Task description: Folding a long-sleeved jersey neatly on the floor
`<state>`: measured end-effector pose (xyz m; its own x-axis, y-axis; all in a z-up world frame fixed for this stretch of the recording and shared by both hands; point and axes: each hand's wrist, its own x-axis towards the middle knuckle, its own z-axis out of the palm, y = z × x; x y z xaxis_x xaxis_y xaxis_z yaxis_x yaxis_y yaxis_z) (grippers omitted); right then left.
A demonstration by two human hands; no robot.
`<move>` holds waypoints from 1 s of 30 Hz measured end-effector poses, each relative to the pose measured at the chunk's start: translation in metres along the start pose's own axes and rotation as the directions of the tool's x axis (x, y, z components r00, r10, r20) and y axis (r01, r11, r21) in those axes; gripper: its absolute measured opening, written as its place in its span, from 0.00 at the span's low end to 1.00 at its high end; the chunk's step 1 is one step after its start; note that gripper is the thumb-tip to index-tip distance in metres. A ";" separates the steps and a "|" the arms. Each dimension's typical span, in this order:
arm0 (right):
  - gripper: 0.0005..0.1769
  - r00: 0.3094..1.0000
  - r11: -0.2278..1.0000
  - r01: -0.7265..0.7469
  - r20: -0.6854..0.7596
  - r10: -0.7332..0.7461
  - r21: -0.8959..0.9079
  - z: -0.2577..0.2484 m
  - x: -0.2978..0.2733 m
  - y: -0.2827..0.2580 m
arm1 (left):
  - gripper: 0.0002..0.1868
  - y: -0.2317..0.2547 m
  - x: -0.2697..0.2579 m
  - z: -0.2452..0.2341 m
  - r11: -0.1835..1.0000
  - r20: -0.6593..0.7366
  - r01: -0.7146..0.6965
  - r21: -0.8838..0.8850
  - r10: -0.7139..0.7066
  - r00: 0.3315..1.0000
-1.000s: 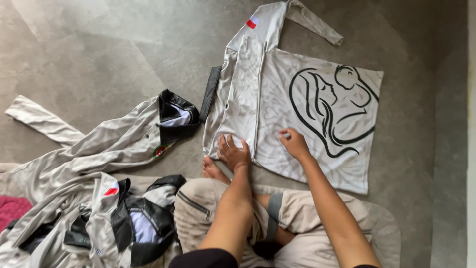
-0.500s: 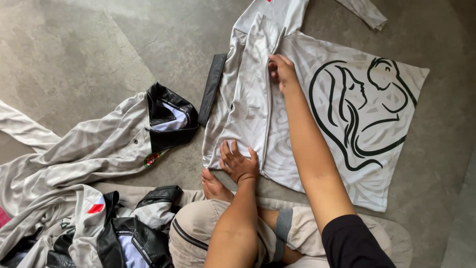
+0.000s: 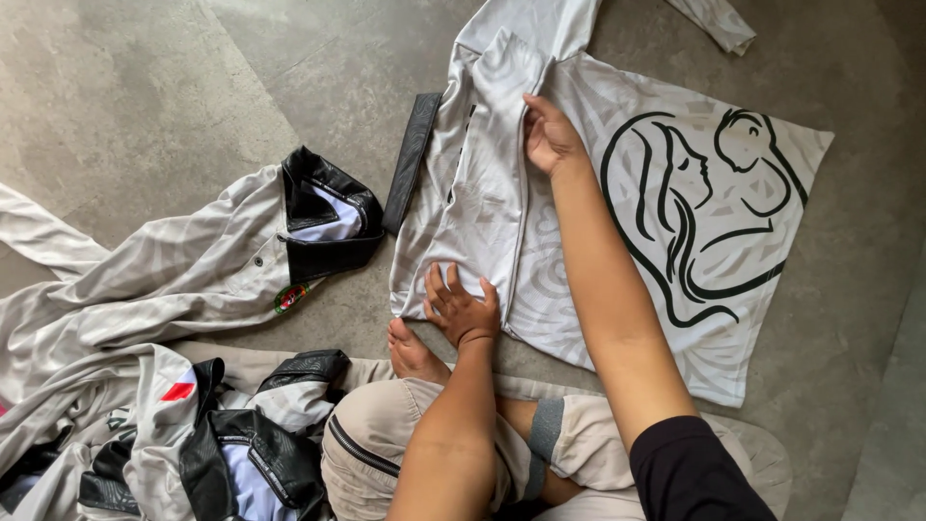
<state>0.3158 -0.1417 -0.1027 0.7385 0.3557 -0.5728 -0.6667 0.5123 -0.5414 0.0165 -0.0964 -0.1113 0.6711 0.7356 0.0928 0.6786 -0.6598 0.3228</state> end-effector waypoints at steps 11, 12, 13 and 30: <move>0.10 0.956 0.936 0.292 -0.048 -0.288 0.198 -0.035 -0.003 -0.020 | 0.30 0.000 0.000 0.001 1.000 0.013 0.001 0.019 -0.001 1.000; 0.08 0.941 0.885 0.337 -0.099 -0.323 0.322 -0.040 -0.014 -0.026 | 0.30 0.000 -0.001 0.002 1.000 0.019 0.001 0.017 -0.002 1.000; 0.08 0.939 0.881 0.345 -0.103 -0.329 0.324 -0.051 -0.044 -0.028 | 0.30 -0.004 -0.003 0.007 1.000 0.020 -0.007 0.014 0.007 1.000; 0.38 0.508 0.361 -0.270 -0.451 -0.733 -0.892 -0.160 -0.157 -0.027 | 0.33 -0.011 -0.006 0.018 0.997 0.067 -0.007 0.078 0.002 0.998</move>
<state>0.2016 -0.3365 -0.0965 0.8190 -0.5475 -0.1717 -0.5306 -0.6087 -0.5898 0.0105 -0.0965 -0.1326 0.6908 0.7224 0.0306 0.6949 -0.6751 0.2476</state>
